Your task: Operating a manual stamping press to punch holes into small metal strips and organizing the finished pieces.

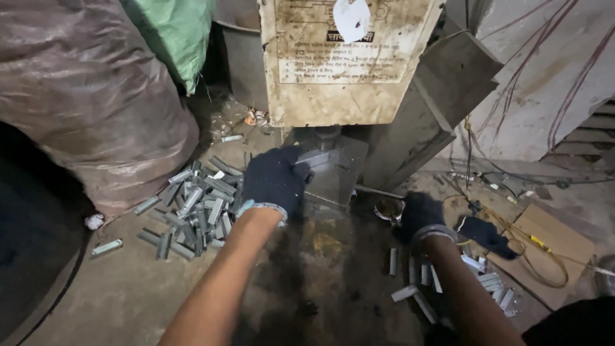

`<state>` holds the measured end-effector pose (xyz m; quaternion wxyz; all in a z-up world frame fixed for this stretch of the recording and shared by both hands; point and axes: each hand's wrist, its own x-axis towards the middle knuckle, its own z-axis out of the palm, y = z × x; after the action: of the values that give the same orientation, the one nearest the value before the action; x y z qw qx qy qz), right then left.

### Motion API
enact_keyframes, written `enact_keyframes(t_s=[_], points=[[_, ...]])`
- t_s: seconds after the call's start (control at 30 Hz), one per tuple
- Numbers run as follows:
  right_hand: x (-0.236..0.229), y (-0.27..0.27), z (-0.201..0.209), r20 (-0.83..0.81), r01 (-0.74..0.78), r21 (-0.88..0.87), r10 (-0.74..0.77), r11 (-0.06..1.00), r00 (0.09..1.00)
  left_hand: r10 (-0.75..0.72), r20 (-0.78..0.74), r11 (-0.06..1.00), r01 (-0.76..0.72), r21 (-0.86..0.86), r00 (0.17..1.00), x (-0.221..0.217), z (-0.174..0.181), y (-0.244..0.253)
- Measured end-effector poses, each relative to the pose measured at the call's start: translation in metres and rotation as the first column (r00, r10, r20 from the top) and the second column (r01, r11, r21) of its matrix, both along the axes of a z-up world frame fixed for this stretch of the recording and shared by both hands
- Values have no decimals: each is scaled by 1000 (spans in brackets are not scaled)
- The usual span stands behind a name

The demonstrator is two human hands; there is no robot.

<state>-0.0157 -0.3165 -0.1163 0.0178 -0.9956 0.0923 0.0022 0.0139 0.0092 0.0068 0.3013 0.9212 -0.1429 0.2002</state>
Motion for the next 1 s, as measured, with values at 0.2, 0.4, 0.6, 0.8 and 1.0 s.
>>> enact_keyframes(t_s=[0.2, 0.4, 0.6, 0.8, 1.0], points=[[26, -66, -29, 106, -229, 92, 219, 969, 970, -189, 79, 974, 176, 145, 979, 29, -2, 20], [-17, -18, 142, 84, -161, -285, 192, 945, 978, -250, 73, 952, 231, 201, 966, 41, -15, 34], [-23, -17, 148, 222, -177, -325, 257, 929, 940, -318, 113, 922, 279, 268, 942, 42, -3, 31], [-35, -11, 142, 293, -174, -339, 279, 925, 915, -170, 7, 976, 167, 142, 985, 7, -18, 21], [-36, -13, 139, 273, -178, -260, 249, 949, 929, -91, 52, 982, 98, -160, 994, -22, -9, 15]])
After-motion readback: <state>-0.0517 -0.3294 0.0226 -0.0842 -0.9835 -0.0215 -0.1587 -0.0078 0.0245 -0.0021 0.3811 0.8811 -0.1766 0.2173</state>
